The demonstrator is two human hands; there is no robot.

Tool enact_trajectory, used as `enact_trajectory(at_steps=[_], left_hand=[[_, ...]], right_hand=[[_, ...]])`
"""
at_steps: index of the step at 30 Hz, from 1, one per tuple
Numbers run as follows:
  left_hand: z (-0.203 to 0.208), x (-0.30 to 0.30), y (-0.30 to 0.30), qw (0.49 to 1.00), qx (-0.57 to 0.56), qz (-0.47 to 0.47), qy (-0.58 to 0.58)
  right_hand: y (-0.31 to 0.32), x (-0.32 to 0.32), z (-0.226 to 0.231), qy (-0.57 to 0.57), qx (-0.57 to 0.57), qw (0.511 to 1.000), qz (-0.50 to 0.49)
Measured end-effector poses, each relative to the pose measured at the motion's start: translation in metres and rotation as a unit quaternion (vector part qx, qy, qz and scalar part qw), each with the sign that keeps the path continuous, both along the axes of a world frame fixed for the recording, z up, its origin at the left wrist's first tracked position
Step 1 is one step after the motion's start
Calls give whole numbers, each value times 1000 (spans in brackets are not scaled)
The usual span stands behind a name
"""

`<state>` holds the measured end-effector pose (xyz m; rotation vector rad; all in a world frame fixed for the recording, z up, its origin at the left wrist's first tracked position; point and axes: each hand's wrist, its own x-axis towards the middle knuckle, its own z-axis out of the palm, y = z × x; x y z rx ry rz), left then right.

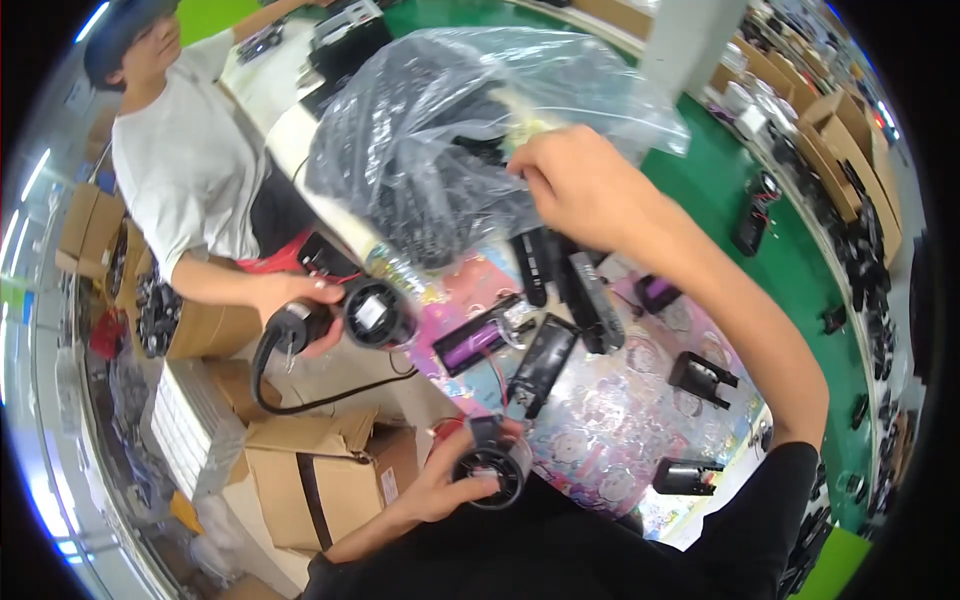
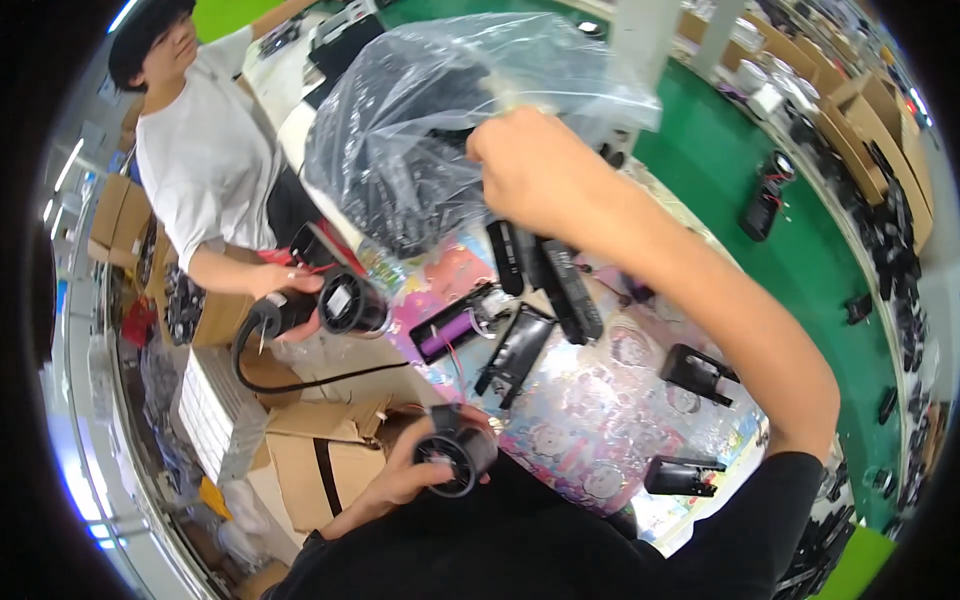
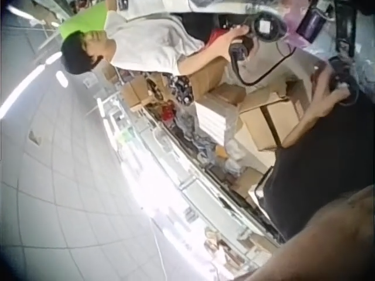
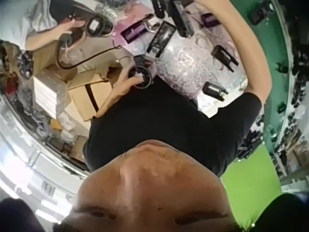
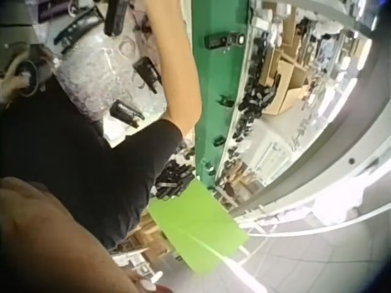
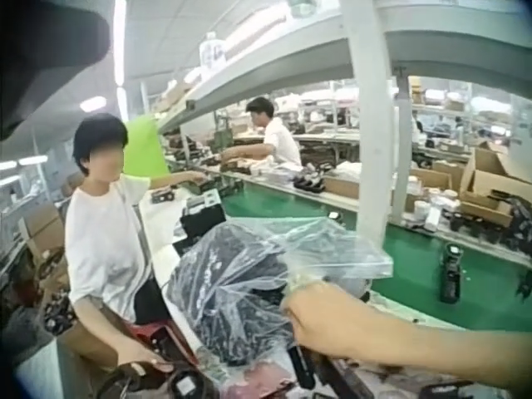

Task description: The person assembles handheld electronic fans by connecting internal electronic components, motor units, and connecting wires into plastic fan housings and casings. The components are fitted together by hand, with a prying tool used to secure parts into the housing.

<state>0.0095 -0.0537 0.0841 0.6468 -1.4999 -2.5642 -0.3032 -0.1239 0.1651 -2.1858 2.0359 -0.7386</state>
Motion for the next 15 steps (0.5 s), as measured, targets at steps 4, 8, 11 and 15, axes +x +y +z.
enact_trajectory(at_steps=[4,8,11,15], left_hand=[[-5,28,-12,1000,-8,-18,-13],[-6,40,-22,998,44,52,-18],[3,31,-35,998,16,34,-45],[-1,24,-36,999,-24,-28,-6]], right_hand=[[-46,27,-5,11,-39,999,7],[-9,95,22,-237,213,945,74],[-20,110,-2,-288,335,894,69],[-15,115,-16,-326,314,887,91]])
